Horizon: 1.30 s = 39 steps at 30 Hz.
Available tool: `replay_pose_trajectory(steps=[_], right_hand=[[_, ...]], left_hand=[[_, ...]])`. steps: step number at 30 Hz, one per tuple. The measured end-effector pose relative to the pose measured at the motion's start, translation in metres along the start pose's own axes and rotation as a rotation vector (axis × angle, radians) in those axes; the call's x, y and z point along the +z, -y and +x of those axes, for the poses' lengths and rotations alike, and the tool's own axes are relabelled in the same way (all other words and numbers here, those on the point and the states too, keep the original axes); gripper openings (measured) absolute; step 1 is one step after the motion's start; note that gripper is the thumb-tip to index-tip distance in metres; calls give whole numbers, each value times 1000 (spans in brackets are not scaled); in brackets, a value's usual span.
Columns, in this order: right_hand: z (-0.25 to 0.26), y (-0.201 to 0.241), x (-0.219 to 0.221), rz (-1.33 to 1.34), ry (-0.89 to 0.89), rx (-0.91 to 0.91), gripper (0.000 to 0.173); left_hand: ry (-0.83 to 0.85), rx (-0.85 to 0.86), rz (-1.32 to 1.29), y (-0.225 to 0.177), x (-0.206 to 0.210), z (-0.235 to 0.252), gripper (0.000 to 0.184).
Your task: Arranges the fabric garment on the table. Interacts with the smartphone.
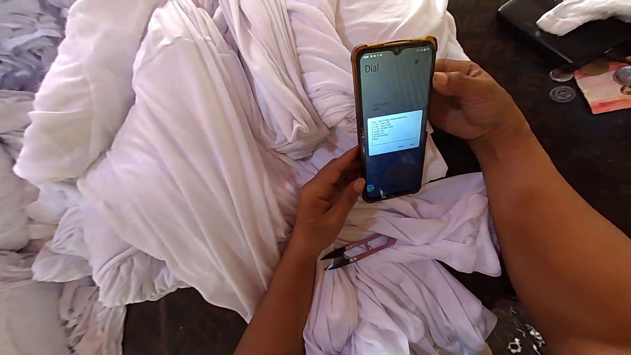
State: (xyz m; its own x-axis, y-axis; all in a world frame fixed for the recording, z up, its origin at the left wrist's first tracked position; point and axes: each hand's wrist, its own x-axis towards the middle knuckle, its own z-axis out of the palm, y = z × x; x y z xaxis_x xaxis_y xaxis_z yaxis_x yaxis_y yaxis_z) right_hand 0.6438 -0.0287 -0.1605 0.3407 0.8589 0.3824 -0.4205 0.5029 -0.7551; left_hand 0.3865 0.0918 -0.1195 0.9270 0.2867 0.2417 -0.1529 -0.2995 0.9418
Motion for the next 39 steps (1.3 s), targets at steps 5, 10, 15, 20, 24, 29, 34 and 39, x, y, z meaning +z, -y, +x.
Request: replay_pose_trajectory(steps=[5, 10, 15, 20, 24, 29, 34, 39], right_hand=[[1, -1, 1, 11, -94, -17, 22], [1, 9, 13, 20, -461, -58, 36], [2, 16, 5, 81, -589, -44, 41], [0, 17, -9, 99, -774, -162, 35], [0, 21, -18, 60, -997, -198, 27], [0, 21, -29, -208, -1116, -203, 23], [-6, 24, -40, -644, -1112, -123, 35], [-11, 37, -28, -973, -882, 147, 76]], left_hand=[[9, 8, 10, 3, -2, 1, 43], [3, 12, -3, 5, -2, 0, 42], [-13, 6, -11, 6, -2, -1, 42], [-29, -4, -27, 6, -1, -1, 41], [-38, -1, -36, 7, -1, -1, 39], [-42, 8, -46, 9, -1, 0, 39], [-49, 3, -39, 7, 0, 0, 39], [-47, -4, -30, 8, 0, 1, 39]])
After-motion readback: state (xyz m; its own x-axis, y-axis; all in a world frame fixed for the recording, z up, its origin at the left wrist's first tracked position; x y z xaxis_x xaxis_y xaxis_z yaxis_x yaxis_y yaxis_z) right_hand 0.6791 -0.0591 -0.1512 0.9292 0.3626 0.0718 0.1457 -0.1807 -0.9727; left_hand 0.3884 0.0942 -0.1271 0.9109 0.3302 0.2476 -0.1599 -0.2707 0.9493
